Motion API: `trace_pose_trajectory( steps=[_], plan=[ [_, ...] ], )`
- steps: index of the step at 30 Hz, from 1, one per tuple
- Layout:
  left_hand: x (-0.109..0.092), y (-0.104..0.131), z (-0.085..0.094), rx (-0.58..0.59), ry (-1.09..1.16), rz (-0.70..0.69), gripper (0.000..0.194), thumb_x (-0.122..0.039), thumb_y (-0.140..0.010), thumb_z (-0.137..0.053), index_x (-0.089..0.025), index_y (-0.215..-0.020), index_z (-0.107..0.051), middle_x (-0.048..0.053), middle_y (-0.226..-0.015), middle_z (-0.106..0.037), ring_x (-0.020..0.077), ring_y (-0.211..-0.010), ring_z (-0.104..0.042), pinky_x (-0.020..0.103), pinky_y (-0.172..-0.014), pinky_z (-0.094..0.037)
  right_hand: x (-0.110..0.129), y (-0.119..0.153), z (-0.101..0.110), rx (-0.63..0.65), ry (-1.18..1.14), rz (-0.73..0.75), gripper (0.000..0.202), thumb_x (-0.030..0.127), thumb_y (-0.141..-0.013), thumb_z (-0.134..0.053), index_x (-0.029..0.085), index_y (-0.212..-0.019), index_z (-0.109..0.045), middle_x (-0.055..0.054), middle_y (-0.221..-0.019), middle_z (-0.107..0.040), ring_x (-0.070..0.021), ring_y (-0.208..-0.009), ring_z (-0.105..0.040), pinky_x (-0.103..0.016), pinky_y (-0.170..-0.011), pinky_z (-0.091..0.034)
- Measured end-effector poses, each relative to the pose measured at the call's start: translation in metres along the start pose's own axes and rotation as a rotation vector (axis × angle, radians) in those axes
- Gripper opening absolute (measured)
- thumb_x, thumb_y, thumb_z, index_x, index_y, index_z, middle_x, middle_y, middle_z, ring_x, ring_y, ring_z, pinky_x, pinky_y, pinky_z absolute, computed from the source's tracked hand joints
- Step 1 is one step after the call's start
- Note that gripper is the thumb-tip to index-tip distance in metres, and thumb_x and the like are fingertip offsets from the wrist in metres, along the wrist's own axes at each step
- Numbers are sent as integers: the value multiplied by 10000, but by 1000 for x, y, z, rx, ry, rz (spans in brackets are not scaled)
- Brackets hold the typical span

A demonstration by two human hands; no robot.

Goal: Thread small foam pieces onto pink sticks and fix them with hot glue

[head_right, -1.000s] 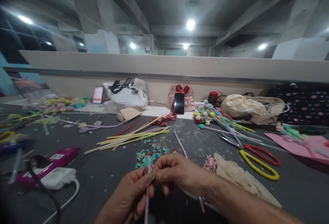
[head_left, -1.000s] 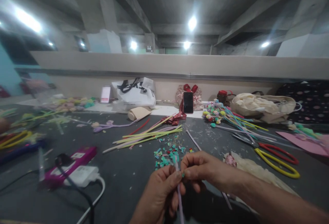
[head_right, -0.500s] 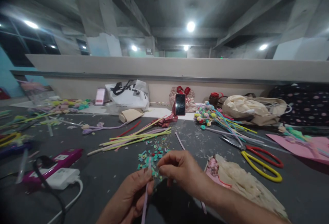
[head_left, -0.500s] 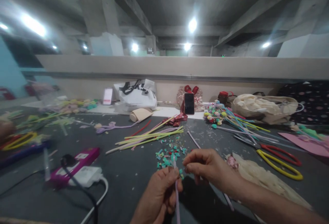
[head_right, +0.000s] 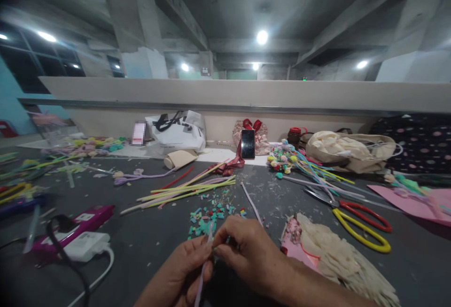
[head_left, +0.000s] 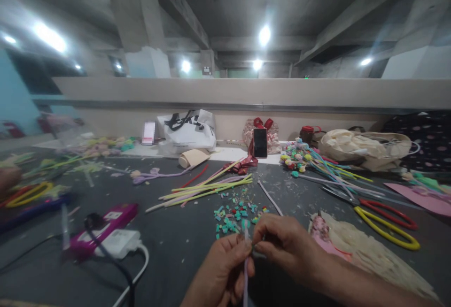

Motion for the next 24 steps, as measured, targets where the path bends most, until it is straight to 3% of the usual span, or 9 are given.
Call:
trace_pose_trajectory(
  steps=[8, 20, 24],
  plan=[
    [3, -2, 2, -26, -69, 2, 225, -339, -661, -546, -126, -596, -515, -61, -316, -448, -12, -219, -233, 115, -275, -74, -7, 0, 31, 0, 15, 1, 53, 183, -722, -533, 165, -700, -578, 14, -648, -530, -83, -574, -475, -183, -538, -360],
    [11, -7, 2, 74, -220, 125, 223, -354, -640, -547, -141, -578, -518, -51, -278, -477, 9, -174, -252, 125, -246, -102, -1, -3, 25, 57, 24, 71, 72, 167, -717, -541, 172, -698, -611, -12, -725, -559, -97, -657, -531, -187, -601, -402],
    [12, -11, 1, 108, -230, 109, 229, -359, -642, -544, -140, -579, -524, -52, -278, -477, 10, -170, -244, 132, -238, -102, 2, -3, 23, 93, 77, 82, 77, 161, -721, -538, 161, -690, -608, -14, -726, -556, -94, -663, -530, -180, -613, -399]
  ],
)
Point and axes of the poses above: each hand's wrist, its own y-axis away from the middle knuckle, its own z-axis out of the back of the hand, x = y × z, the point moved 8 cm from there along -y, towards the middle knuckle
